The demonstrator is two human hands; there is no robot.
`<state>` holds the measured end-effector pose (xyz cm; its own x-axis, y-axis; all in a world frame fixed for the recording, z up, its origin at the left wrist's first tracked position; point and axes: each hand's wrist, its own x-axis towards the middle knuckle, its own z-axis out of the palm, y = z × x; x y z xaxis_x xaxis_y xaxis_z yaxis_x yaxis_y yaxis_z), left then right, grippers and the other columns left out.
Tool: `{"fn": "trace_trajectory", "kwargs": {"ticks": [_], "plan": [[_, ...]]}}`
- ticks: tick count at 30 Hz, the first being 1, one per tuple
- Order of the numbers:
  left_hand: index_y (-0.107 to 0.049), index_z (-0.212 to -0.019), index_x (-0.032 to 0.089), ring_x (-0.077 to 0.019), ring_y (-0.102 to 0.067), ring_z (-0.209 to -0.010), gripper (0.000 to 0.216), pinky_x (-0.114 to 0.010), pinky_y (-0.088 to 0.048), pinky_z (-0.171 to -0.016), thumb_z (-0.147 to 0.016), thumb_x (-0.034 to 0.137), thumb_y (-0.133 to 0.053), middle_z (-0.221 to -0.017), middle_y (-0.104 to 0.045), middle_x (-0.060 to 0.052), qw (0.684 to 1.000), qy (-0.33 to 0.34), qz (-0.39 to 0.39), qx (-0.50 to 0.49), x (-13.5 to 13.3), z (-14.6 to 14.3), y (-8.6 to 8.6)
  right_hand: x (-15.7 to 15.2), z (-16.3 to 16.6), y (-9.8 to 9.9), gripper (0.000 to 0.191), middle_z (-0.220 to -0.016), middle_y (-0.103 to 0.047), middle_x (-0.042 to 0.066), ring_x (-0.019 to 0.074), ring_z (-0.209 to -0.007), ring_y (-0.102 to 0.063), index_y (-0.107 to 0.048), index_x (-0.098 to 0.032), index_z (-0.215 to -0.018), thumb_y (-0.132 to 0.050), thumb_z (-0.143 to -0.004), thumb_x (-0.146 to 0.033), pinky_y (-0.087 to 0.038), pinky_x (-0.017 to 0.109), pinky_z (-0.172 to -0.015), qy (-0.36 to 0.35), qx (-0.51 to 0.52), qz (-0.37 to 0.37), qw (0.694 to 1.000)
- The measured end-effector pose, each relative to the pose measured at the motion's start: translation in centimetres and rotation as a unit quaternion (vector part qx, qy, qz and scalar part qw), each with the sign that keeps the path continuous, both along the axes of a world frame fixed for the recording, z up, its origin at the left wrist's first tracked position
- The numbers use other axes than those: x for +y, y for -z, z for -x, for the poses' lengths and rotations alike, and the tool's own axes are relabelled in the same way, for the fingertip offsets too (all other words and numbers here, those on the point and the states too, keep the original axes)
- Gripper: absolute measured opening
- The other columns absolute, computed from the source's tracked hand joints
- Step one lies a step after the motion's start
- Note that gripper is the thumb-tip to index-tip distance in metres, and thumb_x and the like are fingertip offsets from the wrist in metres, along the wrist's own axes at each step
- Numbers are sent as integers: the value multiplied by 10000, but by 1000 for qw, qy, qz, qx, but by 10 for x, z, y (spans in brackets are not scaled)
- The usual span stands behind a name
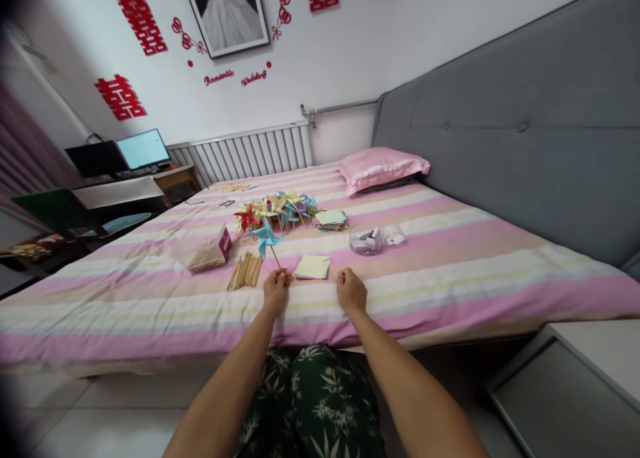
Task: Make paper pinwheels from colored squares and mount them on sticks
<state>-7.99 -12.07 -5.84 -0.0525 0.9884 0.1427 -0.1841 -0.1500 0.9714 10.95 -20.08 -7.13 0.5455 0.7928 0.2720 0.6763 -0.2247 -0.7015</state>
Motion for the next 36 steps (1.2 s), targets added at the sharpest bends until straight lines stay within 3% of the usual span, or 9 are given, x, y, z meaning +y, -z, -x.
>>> {"fn": "trace_trajectory", "kwargs": {"ticks": [8, 36], "plan": [[-605, -886, 118, -135, -615, -735, 198, -327, -527, -704, -889, 310, -556, -814, -628, -19, 999, 12, 1, 37, 5, 0, 9, 3, 0, 3, 212, -824, -666, 49, 140, -679, -509, -621, -173, -924, -439, -927, -282, -212, 260, -579, 7, -8, 4, 1000], [-624, -750, 147, -158, -633, -727, 197, -330, -502, -743, -827, 323, -584, -745, -670, -42, 990, -40, -55, 125, -4, 3, 18, 9, 2, 11, 165, -757, -643, 29, 123, -619, -459, -617, -180, -891, -477, -907, -265, -171, 257, -560, 21, -32, 10, 999]]}}
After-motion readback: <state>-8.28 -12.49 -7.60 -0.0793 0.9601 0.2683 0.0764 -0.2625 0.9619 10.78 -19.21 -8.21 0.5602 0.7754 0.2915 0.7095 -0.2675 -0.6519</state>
